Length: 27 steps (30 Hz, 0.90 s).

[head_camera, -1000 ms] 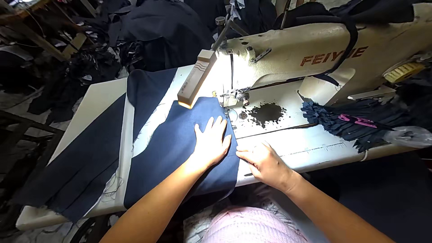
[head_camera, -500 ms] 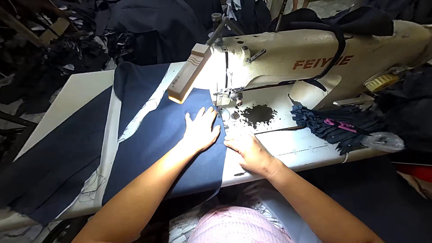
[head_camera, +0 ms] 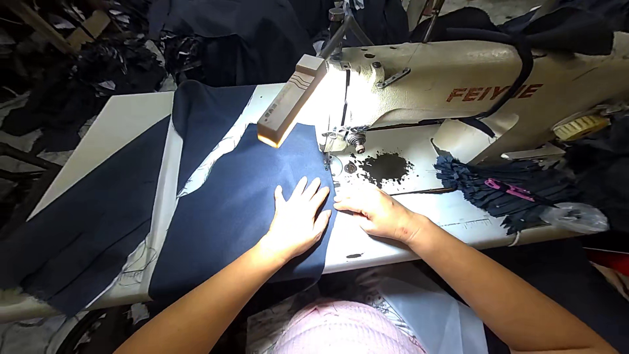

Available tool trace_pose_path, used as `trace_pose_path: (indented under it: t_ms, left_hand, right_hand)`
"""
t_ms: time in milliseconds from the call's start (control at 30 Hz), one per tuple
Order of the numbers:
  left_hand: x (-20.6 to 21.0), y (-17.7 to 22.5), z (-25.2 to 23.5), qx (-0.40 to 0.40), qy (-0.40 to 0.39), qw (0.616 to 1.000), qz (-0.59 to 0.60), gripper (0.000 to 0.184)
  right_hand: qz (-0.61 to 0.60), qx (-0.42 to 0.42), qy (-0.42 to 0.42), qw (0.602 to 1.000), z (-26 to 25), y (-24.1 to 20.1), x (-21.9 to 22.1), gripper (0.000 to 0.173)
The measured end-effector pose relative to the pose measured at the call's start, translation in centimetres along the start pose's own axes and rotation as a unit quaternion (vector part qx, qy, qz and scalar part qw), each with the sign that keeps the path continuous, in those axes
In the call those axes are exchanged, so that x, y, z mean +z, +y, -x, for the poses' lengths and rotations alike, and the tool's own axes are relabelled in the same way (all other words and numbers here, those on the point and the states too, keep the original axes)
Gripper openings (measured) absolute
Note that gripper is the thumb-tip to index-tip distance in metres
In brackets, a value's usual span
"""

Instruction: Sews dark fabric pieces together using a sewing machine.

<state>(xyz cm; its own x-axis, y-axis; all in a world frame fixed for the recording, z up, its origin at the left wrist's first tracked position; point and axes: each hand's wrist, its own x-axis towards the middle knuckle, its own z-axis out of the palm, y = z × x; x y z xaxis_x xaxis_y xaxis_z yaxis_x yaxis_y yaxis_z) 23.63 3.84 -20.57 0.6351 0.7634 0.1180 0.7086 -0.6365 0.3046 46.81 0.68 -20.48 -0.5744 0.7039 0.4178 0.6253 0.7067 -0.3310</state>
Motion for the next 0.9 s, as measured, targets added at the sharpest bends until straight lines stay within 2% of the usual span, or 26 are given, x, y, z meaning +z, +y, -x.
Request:
trace_pose_path:
  t_ms: [367,500,667,833,900]
  left_hand:
    - [-0.5,-1.6,-2.8,0.0,-0.022,1.0,-0.009,0.056]
    - [-0.5,-2.0,-3.4,0.006,-0.012,1.0,-0.014,0.055]
    - [-1.0,-2.4,-4.5,0.006,-0.02,1.0,-0.017,0.053]
    - [-1.8,0.4,-3.7,-0.069,-0.075,0.993,-0.055,0.051]
    - [-1.2,1.3,-2.8,-0.079,-0.078,0.993,-0.034,0.052]
  right_hand:
    - [0.032,0.043,-0.05,0.997,-1.9,0.9,-0.2,0.032]
    - [0.033,0.038,-0.036,0.998,-2.4,1.4,-0.1,0.035]
    - [0.042,0.079,-0.011,0.996,-2.8,1.5,0.4,0.034]
    - [0.051,0.088,-0.006,0.995,-2.9,1.8,0.8,0.034]
    - [0.051,0.093,-0.005,0.994,-2.8,1.7,0.7,0.034]
